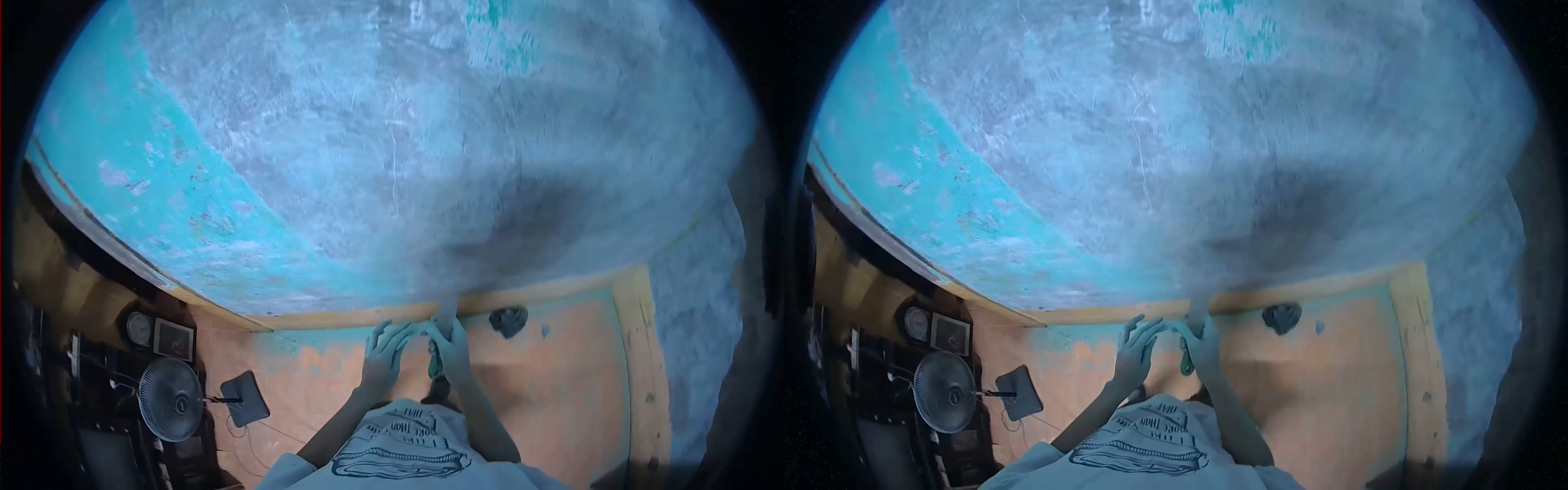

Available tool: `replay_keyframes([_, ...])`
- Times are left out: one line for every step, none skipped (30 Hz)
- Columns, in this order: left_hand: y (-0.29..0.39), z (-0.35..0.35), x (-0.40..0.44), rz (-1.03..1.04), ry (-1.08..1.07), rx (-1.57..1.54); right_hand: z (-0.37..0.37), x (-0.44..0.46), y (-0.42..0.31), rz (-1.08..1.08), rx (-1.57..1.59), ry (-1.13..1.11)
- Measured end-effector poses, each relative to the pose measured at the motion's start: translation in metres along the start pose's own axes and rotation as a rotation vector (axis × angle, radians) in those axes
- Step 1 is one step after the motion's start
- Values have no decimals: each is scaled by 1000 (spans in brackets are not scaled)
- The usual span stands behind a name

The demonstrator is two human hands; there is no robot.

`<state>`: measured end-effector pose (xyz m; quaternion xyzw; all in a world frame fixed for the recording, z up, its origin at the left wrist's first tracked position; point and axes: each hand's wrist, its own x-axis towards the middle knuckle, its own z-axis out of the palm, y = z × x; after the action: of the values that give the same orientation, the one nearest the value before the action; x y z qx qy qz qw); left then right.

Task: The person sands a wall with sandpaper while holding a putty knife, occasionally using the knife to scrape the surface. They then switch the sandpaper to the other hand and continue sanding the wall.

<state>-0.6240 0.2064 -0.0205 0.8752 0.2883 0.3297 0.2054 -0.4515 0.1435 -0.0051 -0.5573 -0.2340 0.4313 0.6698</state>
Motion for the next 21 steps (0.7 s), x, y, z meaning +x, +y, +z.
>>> replay_keyframes([7,5,12,-80,116,-84,-11,2,-11,76,68,2])
replay_keyframes([4,6,26,-118,163,-134,-23,8,-16,154,133,-4])
replay_keyframes([-6,0,39,-150,213,-180,-39,18,-7,168,220,-30])
replay_keyframes([-13,-9,51,-178,259,-228,-56,28,5,188,309,-57])
replay_keyframes([-8,-30,77,-208,313,-237,-72,35,10,232,381,-87])
replay_keyframes([2,-60,109,-242,364,-250,-88,40,15,285,448,-114])
replay_keyframes([4,-89,135,-190,448,-199,-106,46,29,251,477,-175])
replay_keyframes([7,-118,162,-136,529,-146,-121,57,46,218,508,-236])
replay_keyframes([16,-147,191,-70,621,-81,-124,71,52,186,541,-294])
replay_keyframes([26,-177,218,-2,707,-16,-119,79,45,188,582,-298])
replay_keyframes([36,-205,245,109,795,29,-114,77,34,190,623,-296])
replay_keyframes([47,-230,270,223,875,71,-110,76,23,193,664,-288])
replay_keyframes([55,-253,294,275,958,85,-108,80,16,230,612,-287])
replay_keyframes([65,-274,318,330,1039,95,-107,86,10,263,559,-281])
replay_keyframes([83,-295,340,360,1114,165,-106,91,4,291,507,-271])
replay_keyframes([99,-314,361,390,1187,231,-106,95,-3,318,456,-255])
replay_keyframes([106,-337,385,466,1222,302,-100,94,-14,316,444,-237])
replay_keyframes([114,-358,408,543,1257,372,-90,90,-27,313,432,-218])
replay_keyframes([123,-375,429,570,1269,428,-83,89,-36,308,419,-196])
replay_keyframes([132,-388,448,596,1282,482,-83,90,-38,305,405,-197])
replay_keyframes([140,-397,463,635,1304,641,-85,91,-37,300,390,-196])
